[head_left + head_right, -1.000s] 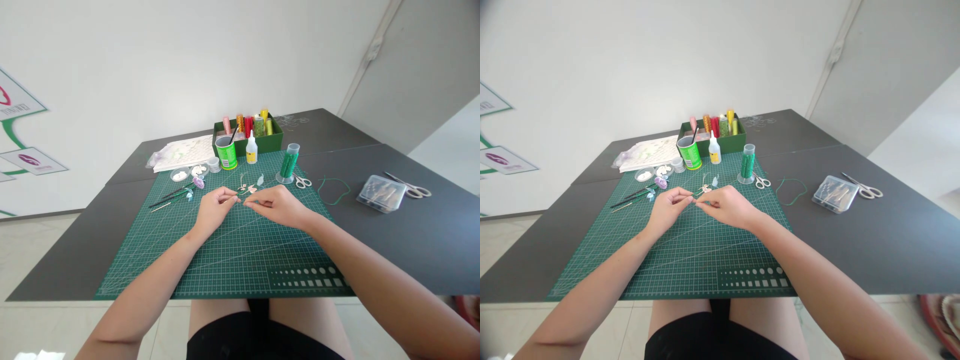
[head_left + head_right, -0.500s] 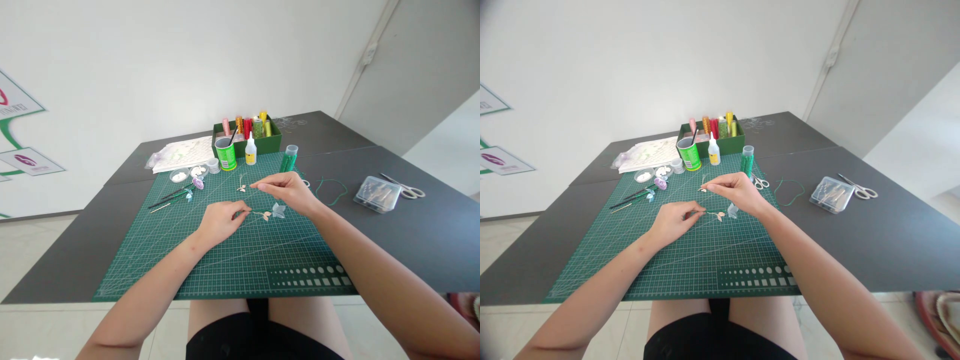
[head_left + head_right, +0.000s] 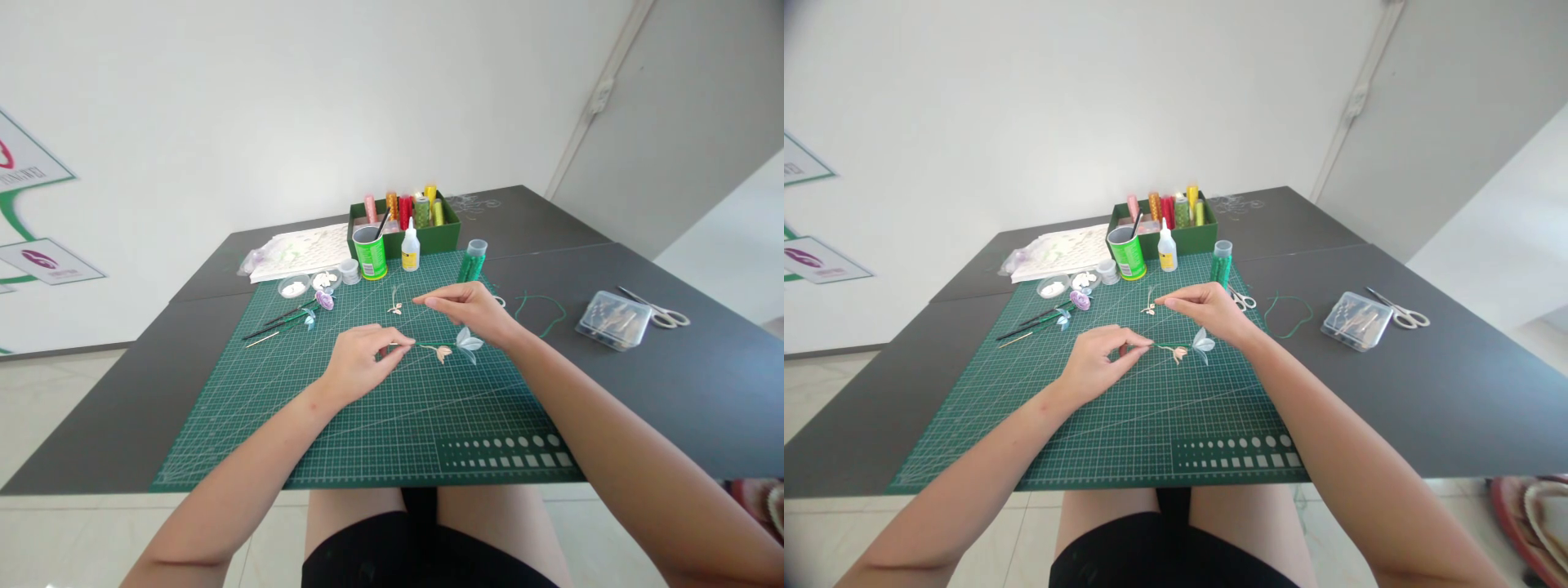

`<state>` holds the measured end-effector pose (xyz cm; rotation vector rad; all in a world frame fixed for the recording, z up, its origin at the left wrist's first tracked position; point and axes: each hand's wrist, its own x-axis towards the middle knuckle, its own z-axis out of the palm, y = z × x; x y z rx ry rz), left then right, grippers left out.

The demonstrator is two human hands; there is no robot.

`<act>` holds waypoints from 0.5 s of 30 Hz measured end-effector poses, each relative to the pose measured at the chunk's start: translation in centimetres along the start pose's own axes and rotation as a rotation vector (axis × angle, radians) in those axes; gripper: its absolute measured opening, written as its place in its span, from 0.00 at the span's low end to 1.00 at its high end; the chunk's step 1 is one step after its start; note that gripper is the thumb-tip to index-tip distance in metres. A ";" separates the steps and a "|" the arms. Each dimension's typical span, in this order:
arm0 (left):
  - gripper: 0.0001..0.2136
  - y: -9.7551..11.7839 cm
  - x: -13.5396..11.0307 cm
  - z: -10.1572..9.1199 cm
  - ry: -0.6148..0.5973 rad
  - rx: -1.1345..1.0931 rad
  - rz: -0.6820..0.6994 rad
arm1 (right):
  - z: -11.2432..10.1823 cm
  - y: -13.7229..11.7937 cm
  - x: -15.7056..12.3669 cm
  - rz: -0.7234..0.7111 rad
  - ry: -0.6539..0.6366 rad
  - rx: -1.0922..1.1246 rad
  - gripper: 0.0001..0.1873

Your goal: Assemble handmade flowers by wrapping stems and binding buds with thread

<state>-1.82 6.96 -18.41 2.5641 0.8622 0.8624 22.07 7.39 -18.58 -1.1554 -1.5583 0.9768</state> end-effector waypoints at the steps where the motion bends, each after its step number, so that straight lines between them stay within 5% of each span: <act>1: 0.08 0.0 0.0 0.0 0.010 -0.011 0.004 | -0.1 0.0 0.0 0.019 -0.016 0.020 0.23; 8: 0.08 0.6 -0.1 -0.3 0.072 -0.071 0.052 | -0.2 -0.2 0.0 0.108 -0.133 0.031 0.23; 15: 0.05 0.9 0.1 -0.6 0.163 -0.078 -0.041 | -0.2 0.1 0.2 0.091 -0.176 0.012 0.23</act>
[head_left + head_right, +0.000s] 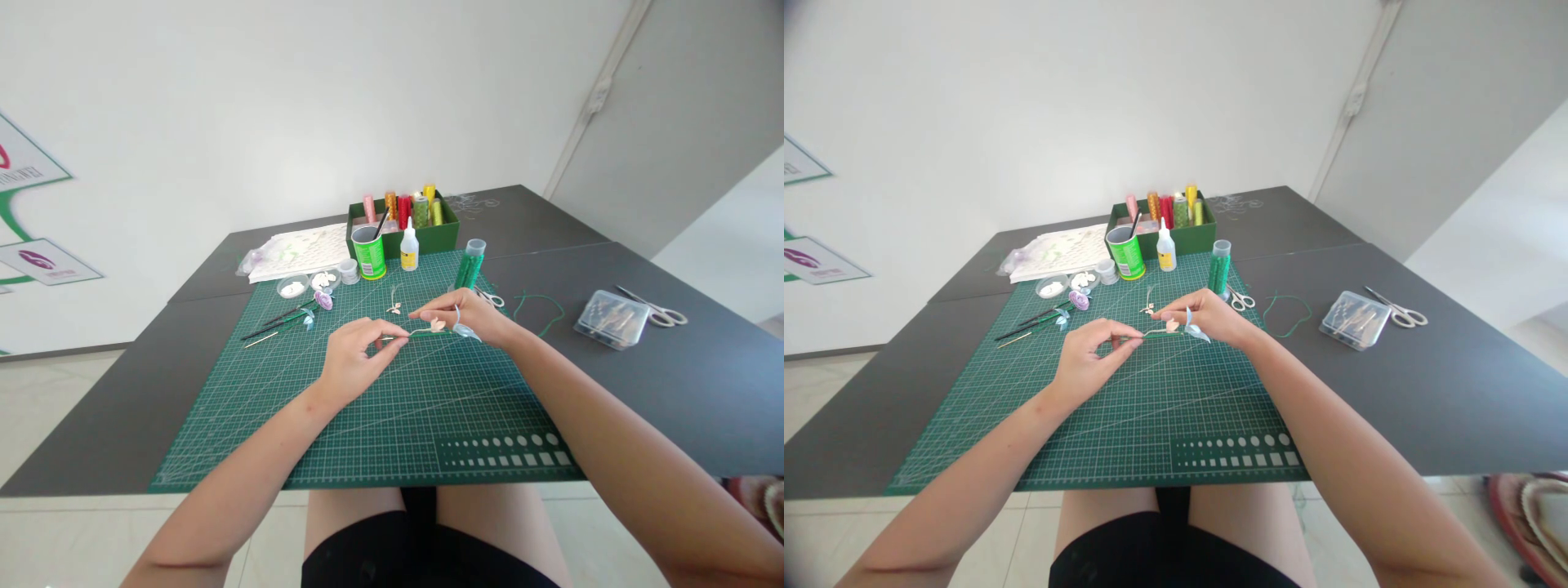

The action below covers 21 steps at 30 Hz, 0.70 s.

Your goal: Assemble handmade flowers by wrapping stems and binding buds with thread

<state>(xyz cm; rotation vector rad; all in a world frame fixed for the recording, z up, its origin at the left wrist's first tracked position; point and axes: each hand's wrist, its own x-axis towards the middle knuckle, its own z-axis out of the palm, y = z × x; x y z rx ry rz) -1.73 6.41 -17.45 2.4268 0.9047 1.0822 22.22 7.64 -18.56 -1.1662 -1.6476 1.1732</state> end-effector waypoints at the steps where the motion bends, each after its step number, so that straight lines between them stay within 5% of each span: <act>1: 0.05 -0.1 0.0 0.0 0.009 -0.013 -0.016 | 0.0 0.1 0.0 -0.005 -0.017 0.008 0.23; 8: 0.11 -0.4 0.0 0.2 -0.007 -0.147 -0.115 | 0.1 0.5 0.2 -0.022 -0.084 -0.003 0.26; 15: 0.10 -0.4 0.1 0.3 -0.014 -0.191 -0.176 | -0.2 0.6 0.3 -0.208 -0.197 -0.064 0.28; 21: 0.13 -0.4 0.2 0.7 -0.171 -0.438 -0.295 | 0.5 0.8 0.2 -0.092 -0.006 -0.113 0.23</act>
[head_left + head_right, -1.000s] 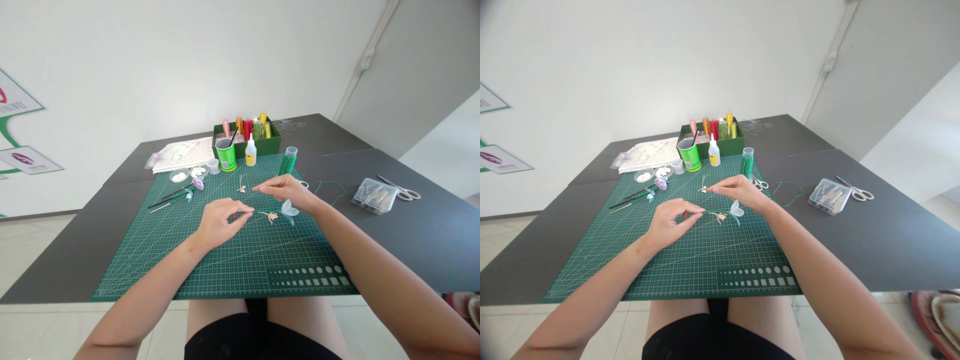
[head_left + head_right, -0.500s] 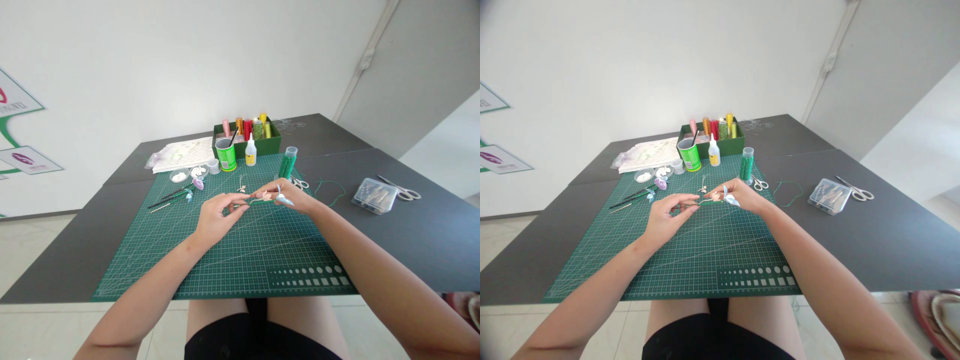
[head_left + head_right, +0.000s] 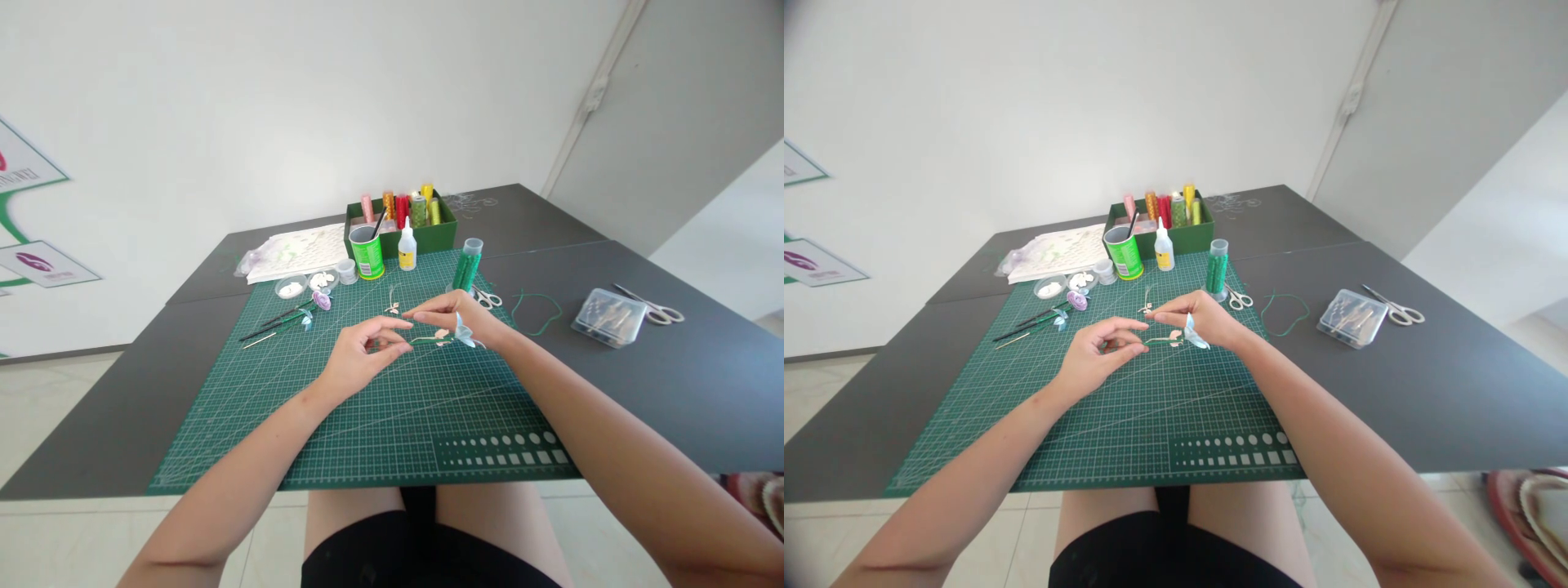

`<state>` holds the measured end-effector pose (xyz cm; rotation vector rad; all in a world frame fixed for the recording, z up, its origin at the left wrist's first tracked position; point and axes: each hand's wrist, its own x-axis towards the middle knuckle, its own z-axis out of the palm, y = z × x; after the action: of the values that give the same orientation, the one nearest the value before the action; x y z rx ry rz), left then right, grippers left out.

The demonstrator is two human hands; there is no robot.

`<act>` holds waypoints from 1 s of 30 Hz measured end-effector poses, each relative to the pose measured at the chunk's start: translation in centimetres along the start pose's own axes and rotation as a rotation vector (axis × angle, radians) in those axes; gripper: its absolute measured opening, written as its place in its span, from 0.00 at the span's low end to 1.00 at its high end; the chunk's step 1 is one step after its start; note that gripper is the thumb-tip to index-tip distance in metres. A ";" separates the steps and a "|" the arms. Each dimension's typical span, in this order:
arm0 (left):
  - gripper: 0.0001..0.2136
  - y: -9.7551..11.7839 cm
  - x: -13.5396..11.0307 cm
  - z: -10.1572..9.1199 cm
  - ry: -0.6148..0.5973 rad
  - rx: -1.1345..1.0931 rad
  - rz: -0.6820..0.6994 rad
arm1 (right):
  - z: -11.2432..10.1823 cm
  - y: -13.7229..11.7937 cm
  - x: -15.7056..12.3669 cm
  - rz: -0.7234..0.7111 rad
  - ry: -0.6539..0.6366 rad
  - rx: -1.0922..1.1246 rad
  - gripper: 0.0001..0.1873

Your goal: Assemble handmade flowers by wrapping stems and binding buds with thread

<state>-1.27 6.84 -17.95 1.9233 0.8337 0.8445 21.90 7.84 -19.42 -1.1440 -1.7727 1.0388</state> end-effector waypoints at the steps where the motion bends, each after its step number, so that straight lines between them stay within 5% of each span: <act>1: 0.13 0.0 0.0 0.1 -0.016 -0.017 -0.013 | 0.1 0.0 0.0 -0.016 0.028 0.001 0.22; 6: 0.14 -0.3 -0.2 0.2 -0.032 0.021 -0.011 | 0.1 -0.4 -0.2 -0.077 0.115 0.005 0.15; 15: 0.13 -0.1 -0.2 0.4 -0.075 0.125 -0.029 | 0.0 -1.2 -0.5 -0.126 0.139 0.028 0.16; 24: 0.15 0.3 -0.4 0.9 -0.173 -0.180 -0.102 | 0.4 -1.1 -0.5 -0.061 0.075 0.154 0.19; 30: 0.17 0.1 -0.4 1.0 -0.027 -0.113 -0.033 | 0.4 -0.8 -0.2 -0.076 0.087 0.068 0.15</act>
<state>-0.69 6.04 -18.37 1.8133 0.7831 0.8269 21.33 7.33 -18.88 -1.0569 -1.6869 0.9818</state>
